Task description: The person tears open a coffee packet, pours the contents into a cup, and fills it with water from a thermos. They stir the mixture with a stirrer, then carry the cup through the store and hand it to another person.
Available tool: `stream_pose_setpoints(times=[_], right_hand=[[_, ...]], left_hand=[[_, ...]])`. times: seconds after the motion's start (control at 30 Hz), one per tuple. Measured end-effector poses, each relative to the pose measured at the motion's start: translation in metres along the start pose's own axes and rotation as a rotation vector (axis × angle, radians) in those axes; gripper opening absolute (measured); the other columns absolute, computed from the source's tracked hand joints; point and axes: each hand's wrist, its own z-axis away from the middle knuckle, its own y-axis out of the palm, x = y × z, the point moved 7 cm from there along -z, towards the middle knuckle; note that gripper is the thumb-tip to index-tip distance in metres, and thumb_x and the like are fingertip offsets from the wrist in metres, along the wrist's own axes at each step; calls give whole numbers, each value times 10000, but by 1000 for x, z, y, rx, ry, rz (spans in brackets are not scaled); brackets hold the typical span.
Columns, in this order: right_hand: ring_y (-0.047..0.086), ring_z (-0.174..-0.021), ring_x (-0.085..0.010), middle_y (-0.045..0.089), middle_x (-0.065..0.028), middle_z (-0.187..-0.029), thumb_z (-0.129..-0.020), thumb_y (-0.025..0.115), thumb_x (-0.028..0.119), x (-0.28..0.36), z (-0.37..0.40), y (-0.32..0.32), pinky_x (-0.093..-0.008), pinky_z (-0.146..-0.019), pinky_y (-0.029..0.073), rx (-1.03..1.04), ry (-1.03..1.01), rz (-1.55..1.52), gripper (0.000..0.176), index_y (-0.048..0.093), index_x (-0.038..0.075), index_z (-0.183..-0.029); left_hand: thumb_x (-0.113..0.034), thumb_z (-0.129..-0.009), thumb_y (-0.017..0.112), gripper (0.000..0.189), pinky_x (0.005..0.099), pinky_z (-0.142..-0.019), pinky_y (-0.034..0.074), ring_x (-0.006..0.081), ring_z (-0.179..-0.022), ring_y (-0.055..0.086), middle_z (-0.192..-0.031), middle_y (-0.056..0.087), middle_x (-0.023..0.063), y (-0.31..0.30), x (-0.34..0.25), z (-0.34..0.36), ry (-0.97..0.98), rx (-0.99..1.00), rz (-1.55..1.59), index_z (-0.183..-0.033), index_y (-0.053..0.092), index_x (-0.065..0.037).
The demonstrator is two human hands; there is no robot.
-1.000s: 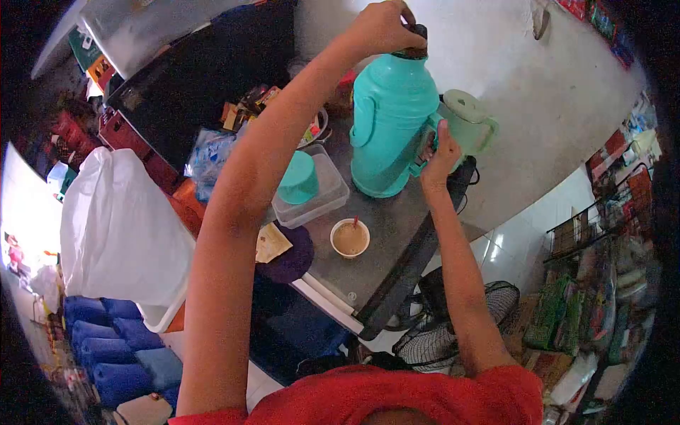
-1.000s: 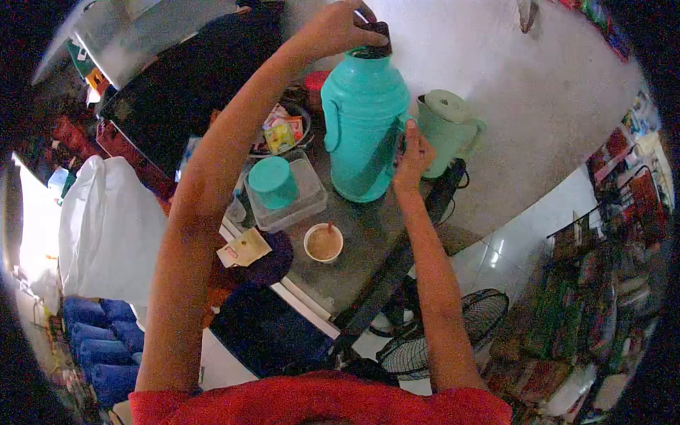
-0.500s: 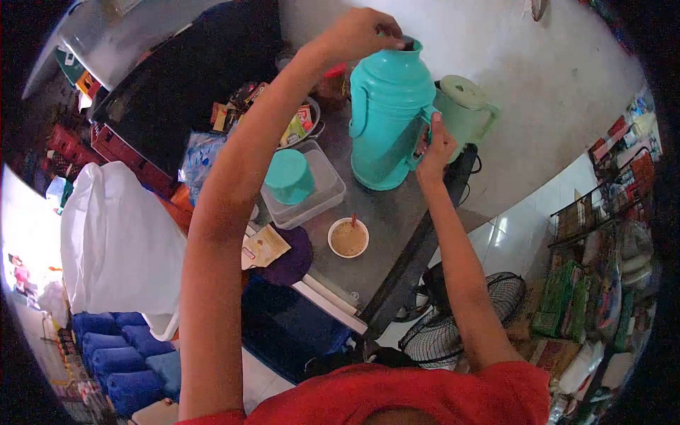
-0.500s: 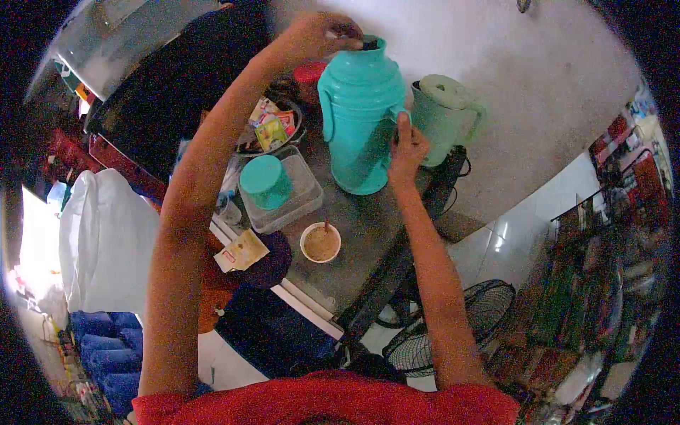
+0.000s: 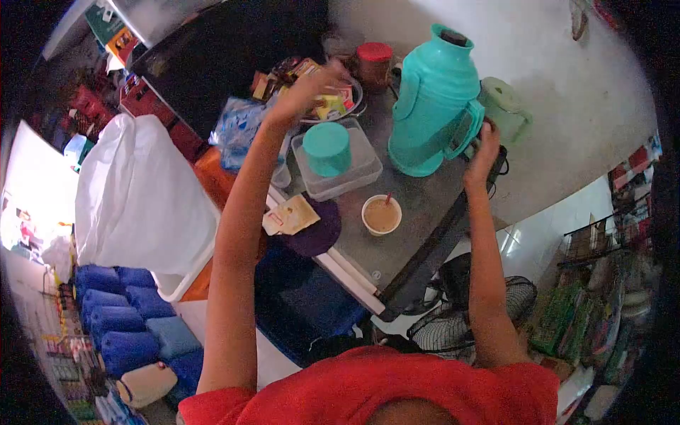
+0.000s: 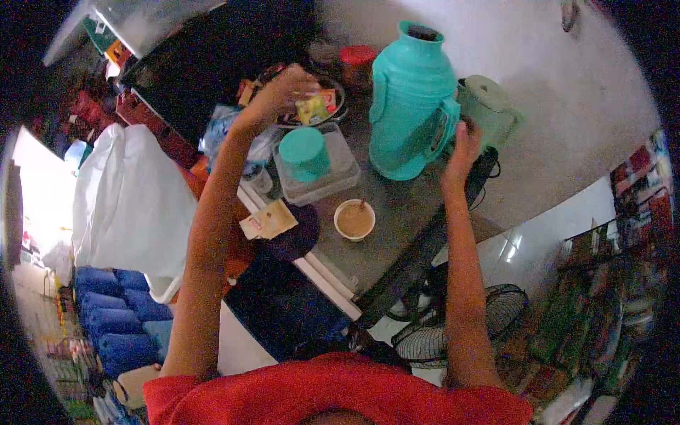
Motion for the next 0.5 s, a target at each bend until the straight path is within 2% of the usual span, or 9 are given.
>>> stream_pose_setpoints(times=[0.03, 0.07, 0.13, 0.17, 0.23, 0.27, 0.37, 0.43, 0.5], right_hand=[[488, -913, -168, 531, -86, -996, -857, 523, 347, 0, 5, -4, -308, -789, 379, 10, 8, 4, 392, 510, 10, -1056], [490, -927, -169, 525, -71, -1004, -856, 531, 330, 5, 13, -15, -319, -806, 381, -34, -23, 7, 388, 493, 31, -1101], [488, -944, -162, 521, -52, -1006, -846, 563, 236, 9, 27, -31, -309, -820, 383, -112, -51, -17, 367, 469, 49, -1147], [488, -944, -162, 521, -52, -1006, -846, 563, 236, 12, 34, -32, -309, -820, 383, -112, -50, -12, 367, 469, 49, -1147], [494, -909, -145, 529, -48, -969, -838, 574, 184, 25, 50, -31, -280, -797, 390, -83, -147, 84, 313, 500, 39, -1106], [494, -909, -145, 529, -48, -969, -838, 574, 184, 27, 55, -35, -280, -797, 390, -88, -144, 93, 313, 500, 39, -1106], [533, -874, -165, 590, -62, -935, -823, 587, 124, 20, 70, -33, -292, -809, 416, 99, -33, 147, 222, 557, 6, -1008], [580, -767, -176, 637, -87, -834, -805, 612, 163, -1, 86, -13, -300, -746, 454, 440, 165, 454, 210, 619, -8, -928], [609, -738, -190, 655, -120, -821, -790, 627, 210, -37, 104, -10, -312, -707, 468, 646, 268, 515, 251, 638, -9, -912]], left_hand=[[-523, -827, 496, 643, 398, -973, 348, 317, -1161, 430, -1264, 449, 186, -7, 13, 9, -63, -37, -586, -1268, 416, -62], [-523, -827, 496, 643, 398, -973, 348, 317, -1161, 430, -1264, 449, 186, -14, 35, 14, -69, -41, -579, -1268, 416, -62], [-485, -611, 720, 786, 423, -947, 369, 371, -1139, 435, -1246, 430, 235, -19, 80, 17, 137, -33, -1177, -1244, 473, -89], [-485, -611, 720, 786, 423, -947, 369, 371, -1139, 435, -1246, 430, 235, -17, 85, 19, 136, -31, -1172, -1244, 473, -89], [-491, -476, 782, 903, 445, -995, 313, 415, -1166, 390, -1270, 384, 265, -15, 102, 22, -13, -12, -1245, -1240, 479, -115], [-498, -505, 769, 897, 446, -942, 373, 396, -1129, 432, -1304, 371, 225, -16, 100, 22, 24, -92, -1296, -1256, 441, -134], [-512, -493, 767, 903, 449, -936, 379, 388, -1138, 432, -1277, 408, 219, -13, 90, 18, -94, -118, -1451, -1247, 447, -134], [-540, -484, 757, 923, 428, -924, 396, 360, -1113, 472, -1218, 479, 209, -28, 89, -3, -107, -67, -1427, -1240, 457, -102], [-622, -463, 723, 981, 400, -879, 431, 353, -1018, 546, -1124, 547, 217, -41, 65, -23, -165, -69, -1351, -1245, 463, -90]])
